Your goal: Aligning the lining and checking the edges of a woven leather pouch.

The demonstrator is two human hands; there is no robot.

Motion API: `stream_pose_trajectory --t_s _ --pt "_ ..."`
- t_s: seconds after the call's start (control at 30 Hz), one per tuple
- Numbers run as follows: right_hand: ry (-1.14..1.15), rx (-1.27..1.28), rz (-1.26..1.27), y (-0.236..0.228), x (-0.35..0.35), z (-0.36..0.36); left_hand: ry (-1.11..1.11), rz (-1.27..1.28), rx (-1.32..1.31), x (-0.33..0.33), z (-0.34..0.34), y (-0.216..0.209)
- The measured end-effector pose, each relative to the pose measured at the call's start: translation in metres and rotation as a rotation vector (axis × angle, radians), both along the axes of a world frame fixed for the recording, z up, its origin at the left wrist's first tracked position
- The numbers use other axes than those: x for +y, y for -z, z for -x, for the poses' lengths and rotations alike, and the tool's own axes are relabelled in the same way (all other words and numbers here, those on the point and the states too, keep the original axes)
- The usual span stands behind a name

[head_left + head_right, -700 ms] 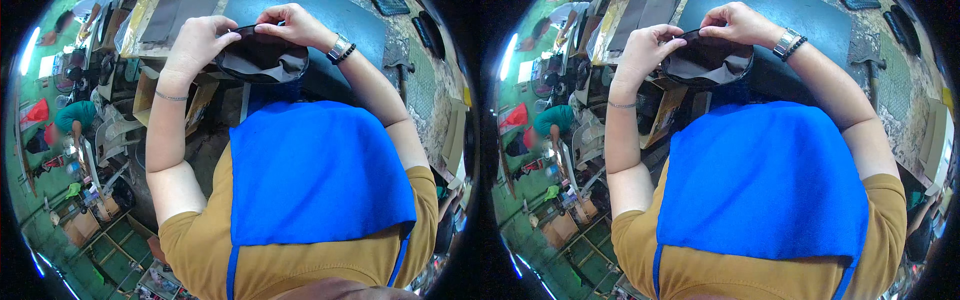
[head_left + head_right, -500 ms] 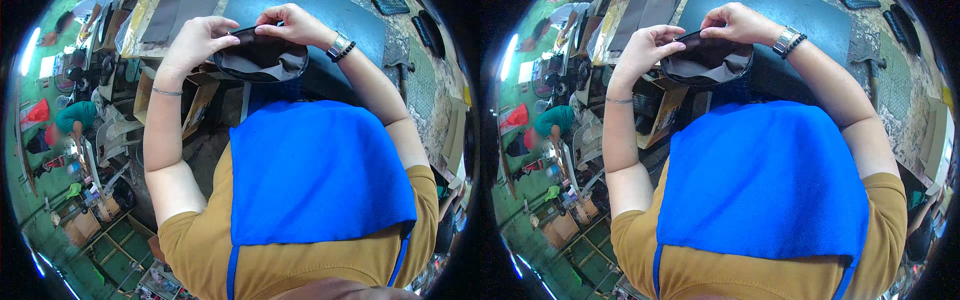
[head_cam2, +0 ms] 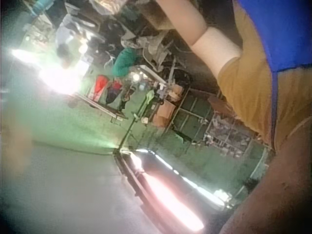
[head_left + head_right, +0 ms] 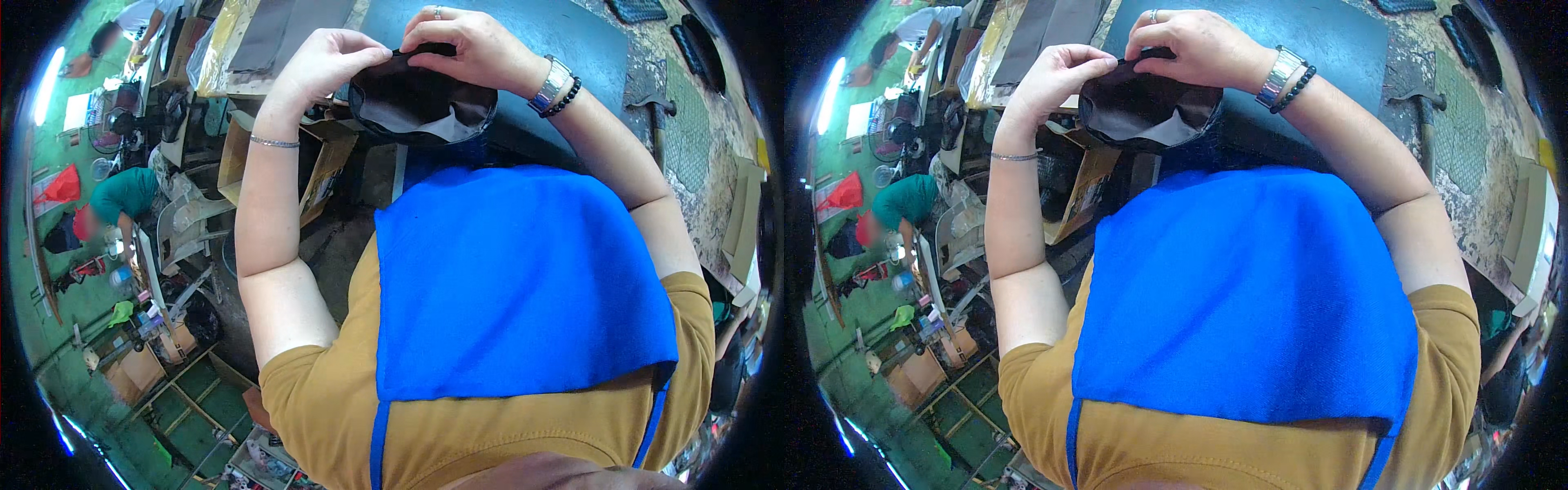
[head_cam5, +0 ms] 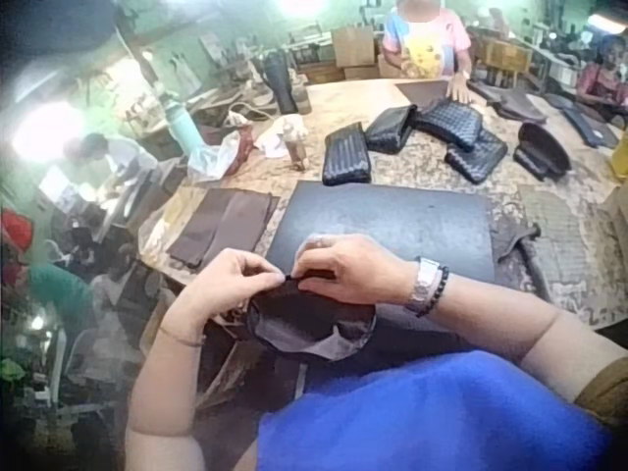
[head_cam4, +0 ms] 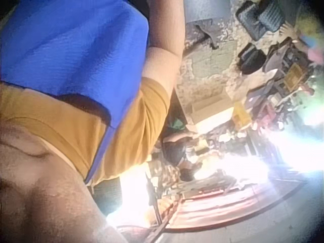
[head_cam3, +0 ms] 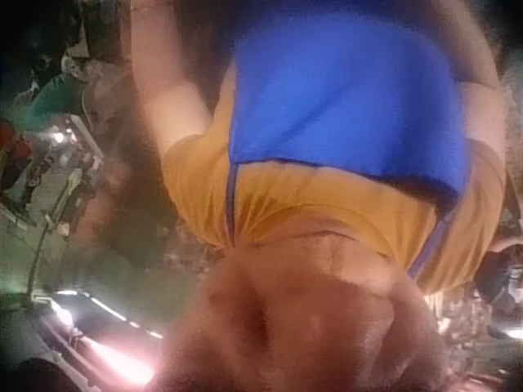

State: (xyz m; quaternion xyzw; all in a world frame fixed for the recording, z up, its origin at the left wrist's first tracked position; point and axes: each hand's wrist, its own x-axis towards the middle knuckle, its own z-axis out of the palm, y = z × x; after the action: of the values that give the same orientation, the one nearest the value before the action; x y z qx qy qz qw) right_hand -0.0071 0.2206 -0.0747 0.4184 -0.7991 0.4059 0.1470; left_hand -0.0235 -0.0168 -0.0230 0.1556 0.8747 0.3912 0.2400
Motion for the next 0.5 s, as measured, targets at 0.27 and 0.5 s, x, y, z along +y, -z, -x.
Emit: stream_pose_trajectory --t_s 0.27,0.5 --pt "-0.071 -0.052 -0.002 0.003 0.0 0.002 -0.038 0.061 -0.089 0.0 0.002 -0.005" --pt "-0.089 -0.008 -0.016 0.001 -0.001 0.0 0.115 0.238 0.128 0.011 0.0 -0.016"
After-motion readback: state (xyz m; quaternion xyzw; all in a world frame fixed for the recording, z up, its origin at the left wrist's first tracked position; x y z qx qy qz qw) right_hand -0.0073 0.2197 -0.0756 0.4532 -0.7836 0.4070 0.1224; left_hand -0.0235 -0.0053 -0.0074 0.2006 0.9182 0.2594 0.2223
